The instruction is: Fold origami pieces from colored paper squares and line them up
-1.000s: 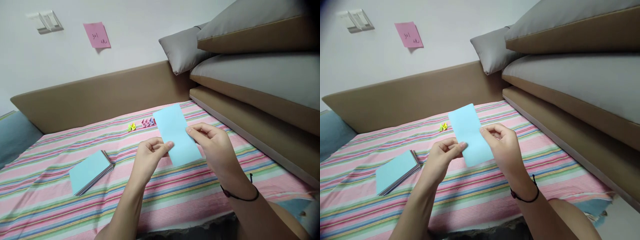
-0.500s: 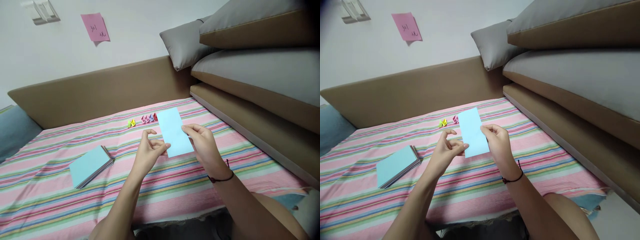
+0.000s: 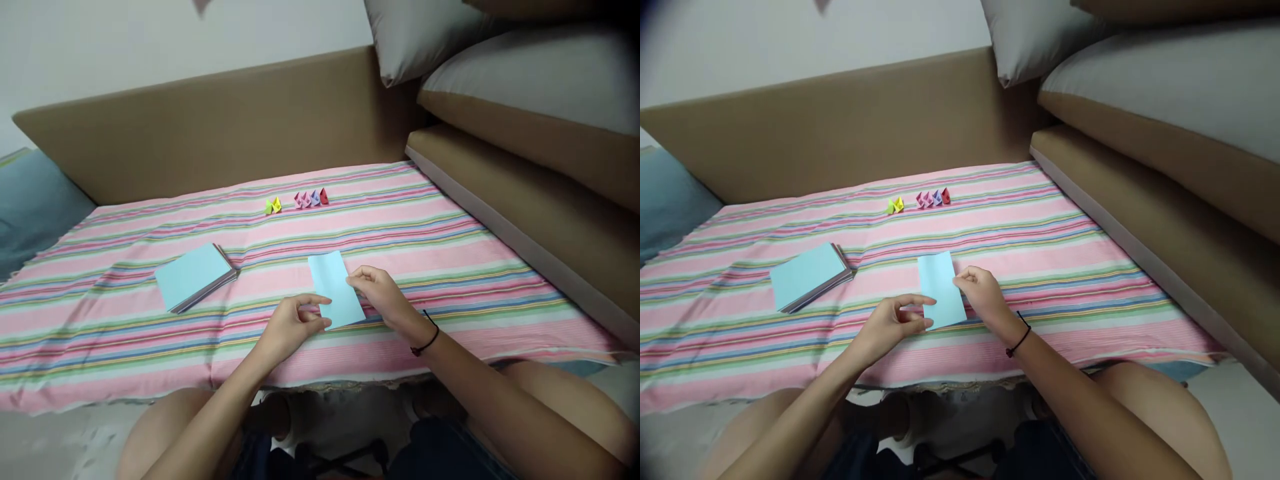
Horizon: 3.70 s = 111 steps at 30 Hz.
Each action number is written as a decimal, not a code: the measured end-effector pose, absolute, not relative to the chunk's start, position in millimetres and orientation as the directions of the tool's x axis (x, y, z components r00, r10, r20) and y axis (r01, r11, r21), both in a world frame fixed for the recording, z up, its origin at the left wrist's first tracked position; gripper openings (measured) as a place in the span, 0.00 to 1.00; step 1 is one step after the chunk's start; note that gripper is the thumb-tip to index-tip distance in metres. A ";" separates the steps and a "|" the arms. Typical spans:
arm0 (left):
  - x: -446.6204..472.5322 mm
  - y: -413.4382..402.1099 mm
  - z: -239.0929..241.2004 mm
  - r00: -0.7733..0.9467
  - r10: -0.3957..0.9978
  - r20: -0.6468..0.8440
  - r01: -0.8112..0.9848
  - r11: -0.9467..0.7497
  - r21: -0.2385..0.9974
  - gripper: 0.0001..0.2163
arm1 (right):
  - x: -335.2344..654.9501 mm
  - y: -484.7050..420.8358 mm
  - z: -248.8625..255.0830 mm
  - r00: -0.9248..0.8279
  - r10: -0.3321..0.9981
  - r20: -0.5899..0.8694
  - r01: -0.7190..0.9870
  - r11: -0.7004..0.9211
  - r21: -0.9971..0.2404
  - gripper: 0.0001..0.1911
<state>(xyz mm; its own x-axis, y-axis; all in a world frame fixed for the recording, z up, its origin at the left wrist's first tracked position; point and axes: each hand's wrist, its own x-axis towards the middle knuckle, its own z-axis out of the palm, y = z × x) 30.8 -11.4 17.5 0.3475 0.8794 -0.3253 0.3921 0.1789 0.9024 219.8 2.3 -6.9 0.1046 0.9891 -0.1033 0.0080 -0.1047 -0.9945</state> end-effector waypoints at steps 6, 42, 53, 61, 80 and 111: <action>28.8 -30.4 -1.7 0.327 0.848 -0.418 0.432 0.259 0.864 0.16 | 218.4 -3.0 -35.9 0.042 0.990 -0.133 0.221 -0.139 -0.965 0.09; 12.2 -10.5 -26.3 0.816 0.561 0.140 0.505 -0.809 0.300 0.20 | 259.1 -13.3 -19.1 -0.497 0.865 0.075 0.595 0.402 -0.696 0.12; 13.5 -14.3 -22.2 0.788 0.566 0.243 0.498 -0.817 0.289 0.17 | 258.0 -18.0 -16.8 -0.512 0.855 0.083 0.611 0.430 -0.665 0.18; 18.7 -50.9 -32.7 0.711 0.552 0.435 0.578 -0.812 0.084 0.11 | 235.7 -27.8 -16.9 -0.612 0.772 0.169 0.623 0.603 -0.498 0.19; 29.2 -58.4 -32.5 0.683 0.613 0.396 0.648 -0.760 0.058 0.05 | 202.3 -46.0 -31.0 -0.620 0.761 0.189 0.750 0.646 -0.140 0.22; 9.9 -17.7 -32.8 0.632 0.690 0.352 0.699 -0.704 0.126 0.12 | 213.7 -80.6 -6.5 -0.653 0.753 0.079 0.713 0.646 -0.272 0.19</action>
<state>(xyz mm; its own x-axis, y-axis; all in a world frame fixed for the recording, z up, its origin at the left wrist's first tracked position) 9.9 -17.7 -32.8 0.6322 0.6904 0.3517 0.6990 -0.7040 0.1255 213.7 -80.6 -6.5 -0.6529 0.7533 0.0788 0.7128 0.6463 -0.2724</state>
